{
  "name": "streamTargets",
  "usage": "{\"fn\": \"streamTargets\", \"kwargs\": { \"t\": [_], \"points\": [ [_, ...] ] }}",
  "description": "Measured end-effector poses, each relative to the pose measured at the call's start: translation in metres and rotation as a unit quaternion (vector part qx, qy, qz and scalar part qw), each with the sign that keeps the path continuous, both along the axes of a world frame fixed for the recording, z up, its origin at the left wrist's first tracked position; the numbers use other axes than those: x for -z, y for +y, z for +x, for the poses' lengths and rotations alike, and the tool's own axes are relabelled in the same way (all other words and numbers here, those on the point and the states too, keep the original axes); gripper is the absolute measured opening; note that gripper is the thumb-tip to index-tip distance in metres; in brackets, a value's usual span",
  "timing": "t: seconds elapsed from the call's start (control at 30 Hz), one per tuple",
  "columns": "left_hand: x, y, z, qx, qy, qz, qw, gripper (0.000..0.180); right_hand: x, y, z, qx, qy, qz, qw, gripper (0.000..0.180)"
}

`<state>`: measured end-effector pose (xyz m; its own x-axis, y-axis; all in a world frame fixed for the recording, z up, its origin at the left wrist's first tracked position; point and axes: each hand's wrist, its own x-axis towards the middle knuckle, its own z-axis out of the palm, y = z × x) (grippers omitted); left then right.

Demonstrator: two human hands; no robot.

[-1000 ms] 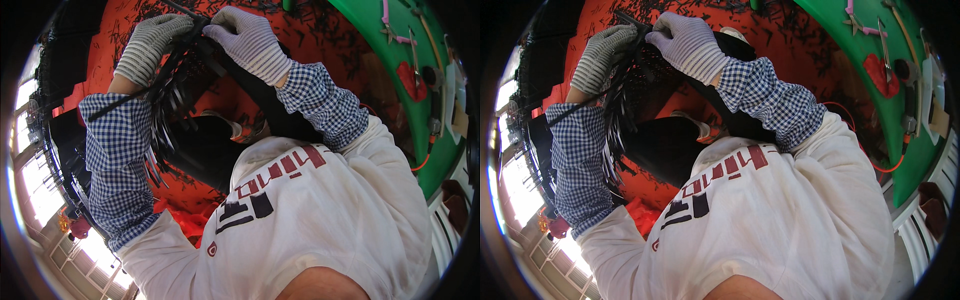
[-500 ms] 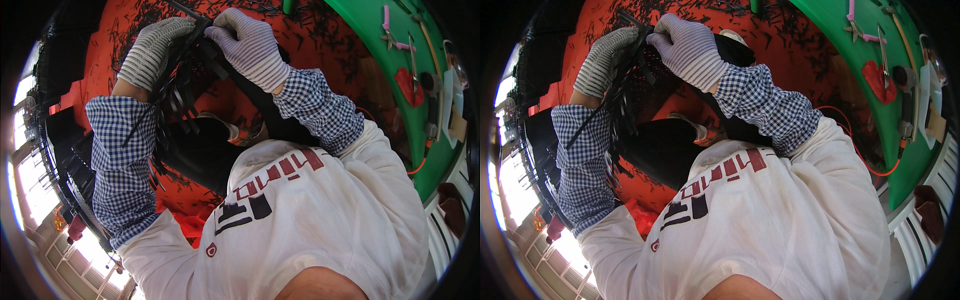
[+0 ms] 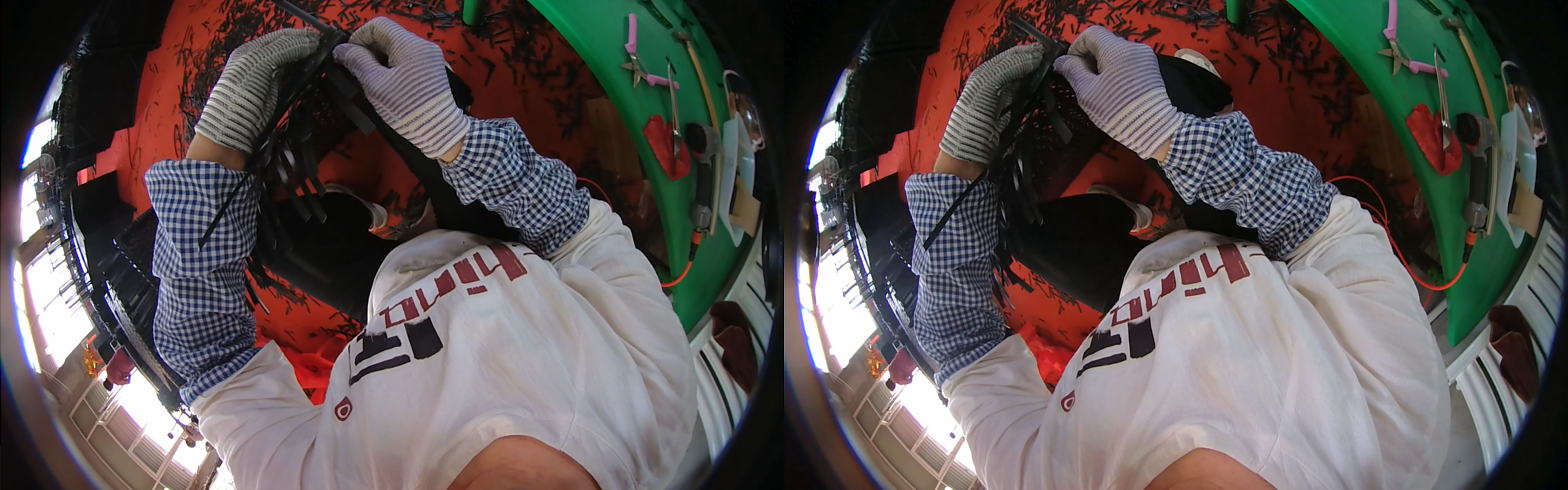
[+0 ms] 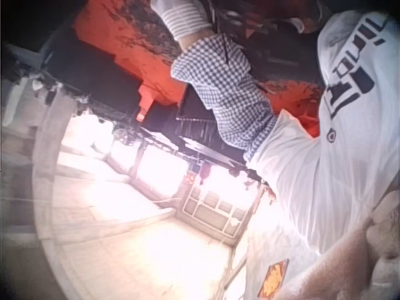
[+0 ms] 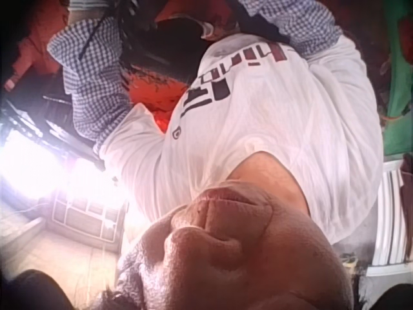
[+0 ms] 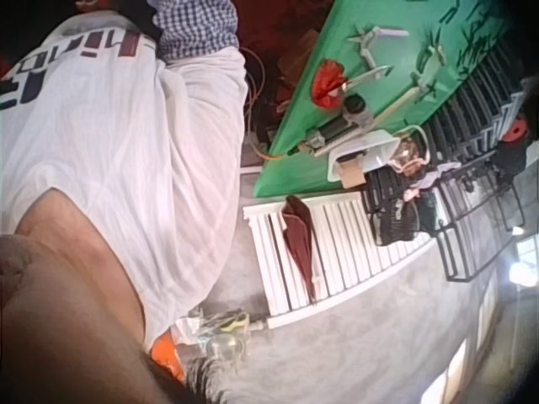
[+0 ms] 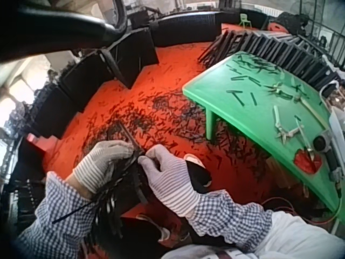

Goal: The person cuts synthetic wicker strips on a chair panel, turns the panel over, weaves strips into the frame by hand, and trims the excess material with pliers.

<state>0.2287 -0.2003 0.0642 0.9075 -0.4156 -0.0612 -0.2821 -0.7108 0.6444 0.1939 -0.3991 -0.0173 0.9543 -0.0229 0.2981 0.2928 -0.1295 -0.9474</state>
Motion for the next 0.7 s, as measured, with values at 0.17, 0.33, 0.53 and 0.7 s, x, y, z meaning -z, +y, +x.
{"fn": "streamTargets", "kwargs": {
  "t": [0.17,0.33,0.53,0.7],
  "points": [
    [0.008,-0.002,0.003,0.013,-0.019,-0.009,1.000,0.028,0.011,0.006,-0.002,0.031,-0.039,0.047,0.998,0.020],
    [0.010,-0.006,0.003,0.027,-0.050,0.012,0.998,0.030,0.019,0.003,-0.003,0.039,-0.088,0.016,0.995,0.019],
    [0.004,-0.012,-0.004,0.018,-0.044,0.052,0.998,0.025,0.018,0.000,-0.004,0.030,-0.091,0.001,0.995,0.016],
    [0.002,-0.010,0.002,0.104,-0.122,0.134,0.978,0.026,0.015,0.000,-0.005,0.033,-0.068,0.024,0.997,0.011]
  ]
}}
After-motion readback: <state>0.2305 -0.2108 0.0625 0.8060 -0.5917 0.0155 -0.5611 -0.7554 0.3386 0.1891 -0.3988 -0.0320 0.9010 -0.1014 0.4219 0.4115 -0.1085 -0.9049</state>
